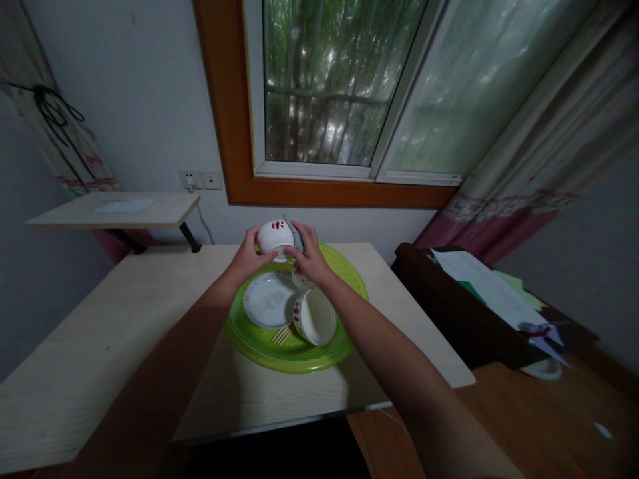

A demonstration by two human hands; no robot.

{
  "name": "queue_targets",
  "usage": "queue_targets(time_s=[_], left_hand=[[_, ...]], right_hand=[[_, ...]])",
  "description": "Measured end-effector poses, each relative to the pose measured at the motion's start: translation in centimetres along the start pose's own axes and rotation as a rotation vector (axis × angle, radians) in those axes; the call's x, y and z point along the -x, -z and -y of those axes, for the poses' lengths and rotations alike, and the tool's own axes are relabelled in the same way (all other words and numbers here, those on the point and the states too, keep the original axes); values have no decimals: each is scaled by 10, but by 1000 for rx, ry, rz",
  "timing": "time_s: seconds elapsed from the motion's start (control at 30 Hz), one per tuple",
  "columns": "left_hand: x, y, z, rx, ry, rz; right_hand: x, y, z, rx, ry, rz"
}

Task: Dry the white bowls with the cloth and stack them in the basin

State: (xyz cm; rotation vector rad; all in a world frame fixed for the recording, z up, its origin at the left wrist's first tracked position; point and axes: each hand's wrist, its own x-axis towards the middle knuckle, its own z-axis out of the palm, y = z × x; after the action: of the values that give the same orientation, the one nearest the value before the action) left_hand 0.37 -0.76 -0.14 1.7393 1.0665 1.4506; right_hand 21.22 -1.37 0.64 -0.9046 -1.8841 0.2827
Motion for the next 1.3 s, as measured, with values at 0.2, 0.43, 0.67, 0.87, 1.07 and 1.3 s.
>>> queue_targets(time_s=[0.2,0.43,0.67,0.87,1.07,1.3], left_hand=[[4,-1,-8,-126,-22,14],[5,-1,-16,-248,16,-31],[5,2,-9,-224,41,25],[6,1,-15,-250,15,-42],[6,-1,-23,-211,41,-100],[5,2,-17,-152,62,-106]], right_hand=[[1,7,4,133,117,87],[2,6,17,175,155,141],[3,1,42,340,239,196],[1,-3,47,209,195,146],[0,-8,24,-33,-15,3],[1,-13,7,-187,-186,23]])
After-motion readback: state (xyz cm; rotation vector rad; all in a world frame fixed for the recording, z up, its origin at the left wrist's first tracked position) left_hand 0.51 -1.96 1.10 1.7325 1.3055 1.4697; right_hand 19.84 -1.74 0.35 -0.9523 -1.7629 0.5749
